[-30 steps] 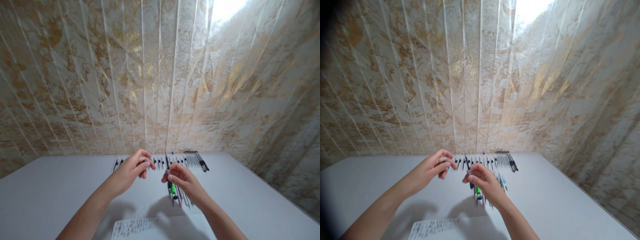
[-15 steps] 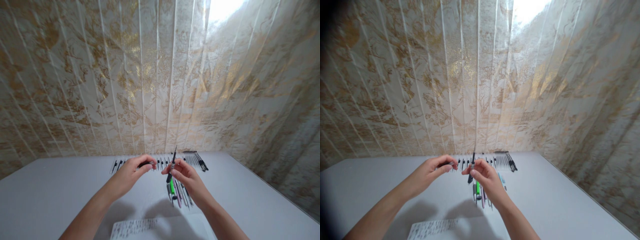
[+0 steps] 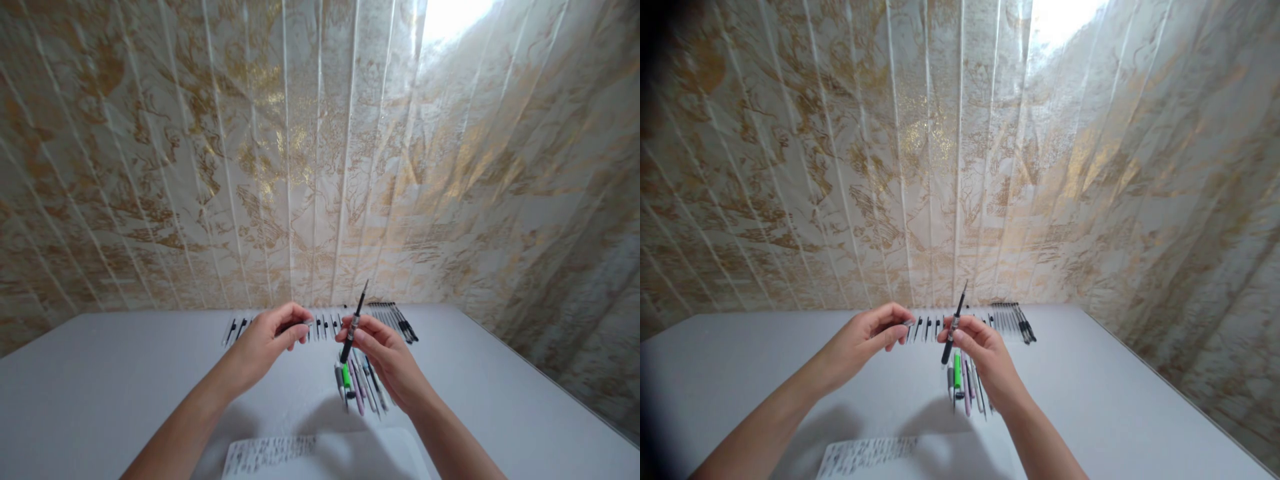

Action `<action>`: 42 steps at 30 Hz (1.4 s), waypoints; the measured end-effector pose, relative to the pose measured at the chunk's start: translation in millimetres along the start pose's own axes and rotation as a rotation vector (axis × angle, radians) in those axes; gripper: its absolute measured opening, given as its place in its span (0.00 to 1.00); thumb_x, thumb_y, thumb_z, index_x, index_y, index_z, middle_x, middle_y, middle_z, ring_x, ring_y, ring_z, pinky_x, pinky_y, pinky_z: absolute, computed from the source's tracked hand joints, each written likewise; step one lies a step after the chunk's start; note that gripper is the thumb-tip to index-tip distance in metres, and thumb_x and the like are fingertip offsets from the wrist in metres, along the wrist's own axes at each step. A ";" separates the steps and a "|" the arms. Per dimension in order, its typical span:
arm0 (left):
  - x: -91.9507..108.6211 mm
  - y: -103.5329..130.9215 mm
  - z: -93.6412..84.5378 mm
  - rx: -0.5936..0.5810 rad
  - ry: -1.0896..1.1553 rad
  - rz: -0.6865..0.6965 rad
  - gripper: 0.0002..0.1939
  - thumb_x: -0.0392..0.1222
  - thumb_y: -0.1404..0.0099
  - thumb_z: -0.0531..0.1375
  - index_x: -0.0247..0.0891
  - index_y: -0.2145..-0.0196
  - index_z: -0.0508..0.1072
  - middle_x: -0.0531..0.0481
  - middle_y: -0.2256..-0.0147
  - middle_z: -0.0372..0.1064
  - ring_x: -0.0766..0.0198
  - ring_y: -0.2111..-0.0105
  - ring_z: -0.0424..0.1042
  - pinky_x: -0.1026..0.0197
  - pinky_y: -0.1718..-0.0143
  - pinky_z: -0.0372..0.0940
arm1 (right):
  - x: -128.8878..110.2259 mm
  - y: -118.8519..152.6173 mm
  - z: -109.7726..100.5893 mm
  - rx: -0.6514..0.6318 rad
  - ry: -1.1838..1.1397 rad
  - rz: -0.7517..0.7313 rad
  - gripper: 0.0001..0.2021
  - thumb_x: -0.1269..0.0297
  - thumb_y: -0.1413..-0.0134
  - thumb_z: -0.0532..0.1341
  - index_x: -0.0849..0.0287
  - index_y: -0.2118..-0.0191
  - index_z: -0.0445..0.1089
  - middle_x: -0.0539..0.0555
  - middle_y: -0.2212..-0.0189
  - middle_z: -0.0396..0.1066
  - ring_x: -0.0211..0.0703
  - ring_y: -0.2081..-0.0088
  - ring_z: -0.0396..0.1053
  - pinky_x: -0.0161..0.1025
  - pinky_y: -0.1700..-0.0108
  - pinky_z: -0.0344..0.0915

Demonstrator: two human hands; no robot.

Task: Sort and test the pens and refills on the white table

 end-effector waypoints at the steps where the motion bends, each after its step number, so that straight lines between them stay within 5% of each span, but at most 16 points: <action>1: 0.1 0.0 1.2 -0.010 0.018 -0.003 0.08 0.45 0.35 0.56 0.39 0.61 0.68 0.55 0.71 0.67 0.66 0.71 0.62 0.64 0.68 0.58 | -0.4 -0.1 -1.1 0.006 0.005 -0.006 0.10 0.59 0.47 0.64 0.56 0.59 0.73 0.52 0.67 0.76 0.41 0.60 0.69 0.40 0.51 0.57; 7: 5.3 0.9 6.0 -0.022 0.028 0.004 0.07 0.45 0.35 0.55 0.40 0.64 0.68 0.57 0.73 0.66 0.68 0.73 0.60 0.65 0.69 0.56 | -4.2 -0.2 -0.9 0.026 -0.006 -0.033 0.09 0.59 0.48 0.65 0.53 0.61 0.72 0.50 0.66 0.76 0.41 0.58 0.70 0.39 0.50 0.58; 19: 7.1 -1.2 -4.9 0.056 -0.019 0.014 0.08 0.45 0.39 0.60 0.41 0.63 0.72 0.54 0.66 0.72 0.62 0.62 0.68 0.62 0.60 0.59 | -16.6 6.6 6.6 0.039 0.658 -0.185 0.07 0.63 0.45 0.61 0.55 0.61 0.73 0.50 0.65 0.74 0.42 0.62 0.69 0.36 0.58 0.62; 28: 9.9 0.8 -20.6 0.144 -0.117 0.009 0.10 0.48 0.40 0.60 0.41 0.64 0.73 0.52 0.65 0.73 0.60 0.63 0.69 0.60 0.58 0.62 | -19.7 4.7 -1.8 0.081 0.764 -0.235 0.07 0.64 0.45 0.59 0.56 0.62 0.73 0.51 0.65 0.74 0.43 0.62 0.69 0.37 0.61 0.62; 42: 14.5 5.8 -16.6 0.095 -0.258 0.031 0.08 0.46 0.40 0.60 0.43 0.65 0.75 0.54 0.65 0.75 0.60 0.63 0.71 0.60 0.58 0.62 | -24.9 8.9 3.1 0.082 0.867 -0.302 0.07 0.67 0.44 0.58 0.54 0.62 0.73 0.51 0.68 0.72 0.42 0.66 0.68 0.36 0.65 0.60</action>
Point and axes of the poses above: each hand's wrist, its own y-axis away from the middle knuckle, its own z-axis out of the palm, x = y × z, the point moved 3 cm from there along -y, towards the middle knuckle
